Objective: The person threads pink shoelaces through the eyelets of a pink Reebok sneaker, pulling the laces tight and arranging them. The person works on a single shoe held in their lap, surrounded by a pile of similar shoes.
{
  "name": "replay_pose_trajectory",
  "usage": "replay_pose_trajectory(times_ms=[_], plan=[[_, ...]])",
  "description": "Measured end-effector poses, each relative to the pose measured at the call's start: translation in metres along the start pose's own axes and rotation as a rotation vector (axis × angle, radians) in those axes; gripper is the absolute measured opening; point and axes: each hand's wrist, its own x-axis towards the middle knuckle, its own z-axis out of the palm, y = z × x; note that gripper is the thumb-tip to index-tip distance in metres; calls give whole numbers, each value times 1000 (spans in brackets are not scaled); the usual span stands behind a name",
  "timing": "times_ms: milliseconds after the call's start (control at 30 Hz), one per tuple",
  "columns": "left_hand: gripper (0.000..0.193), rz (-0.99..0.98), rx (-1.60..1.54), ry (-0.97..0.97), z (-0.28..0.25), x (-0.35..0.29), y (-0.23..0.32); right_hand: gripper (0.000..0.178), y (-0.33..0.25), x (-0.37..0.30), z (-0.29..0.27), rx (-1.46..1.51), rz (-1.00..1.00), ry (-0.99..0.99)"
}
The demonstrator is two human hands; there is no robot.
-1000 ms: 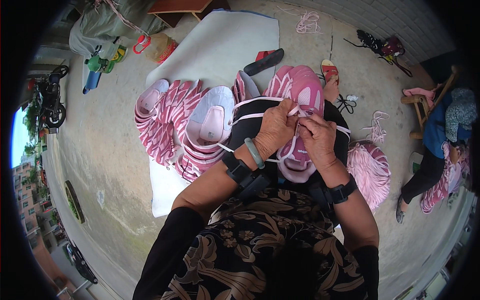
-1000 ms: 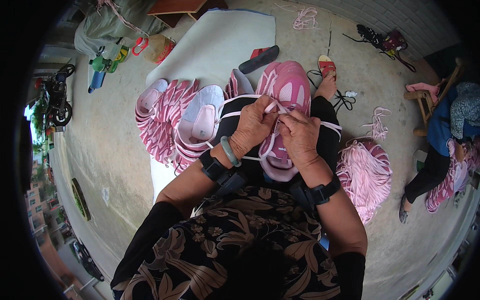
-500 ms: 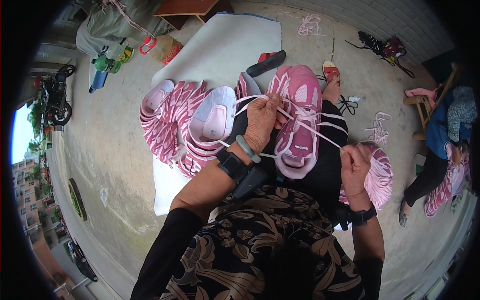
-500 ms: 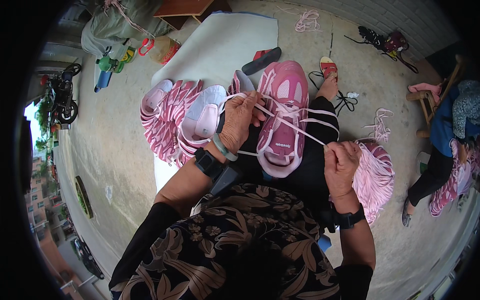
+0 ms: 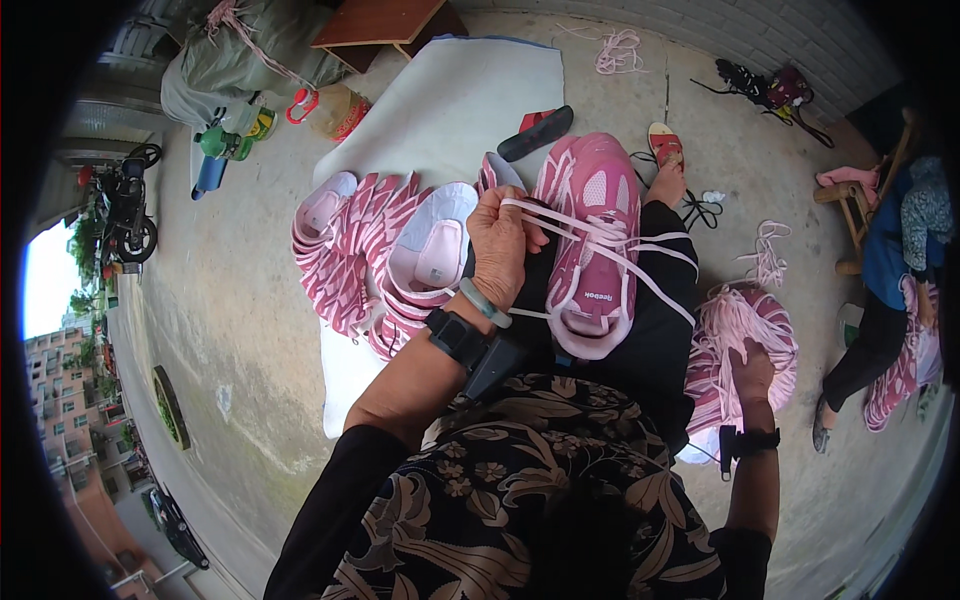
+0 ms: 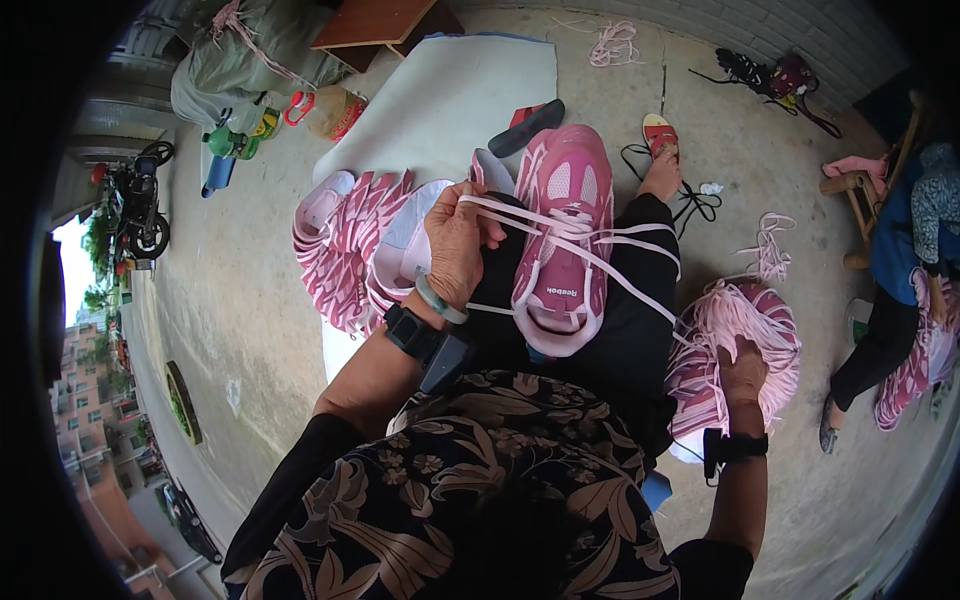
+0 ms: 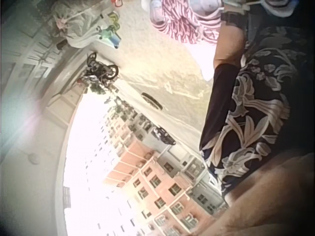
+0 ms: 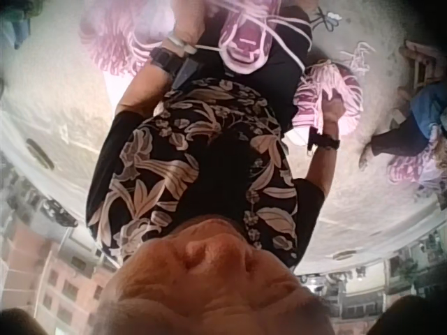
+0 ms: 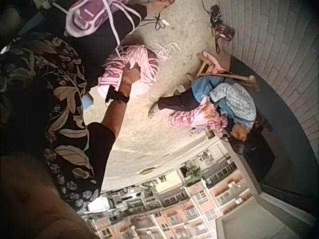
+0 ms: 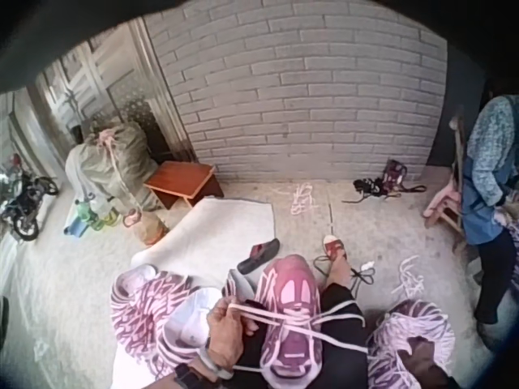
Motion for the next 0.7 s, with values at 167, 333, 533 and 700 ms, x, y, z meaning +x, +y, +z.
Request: replay_pose_trajectory(times_ms=[167,333,533,700], plan=[[16,133,66,-55,8,-5,9,19,-168,46,-78,628,-434,163],[15,129,143,-46,9,-3,3,15,-209,52,-77,620,-566,90],[6,-18,207,-120,17,-12,0,11,-140,21,-76,868,-378,85],[13,-8,438,-228,14,-15,-21,15,-28,-23,-47,592,-225,164]])
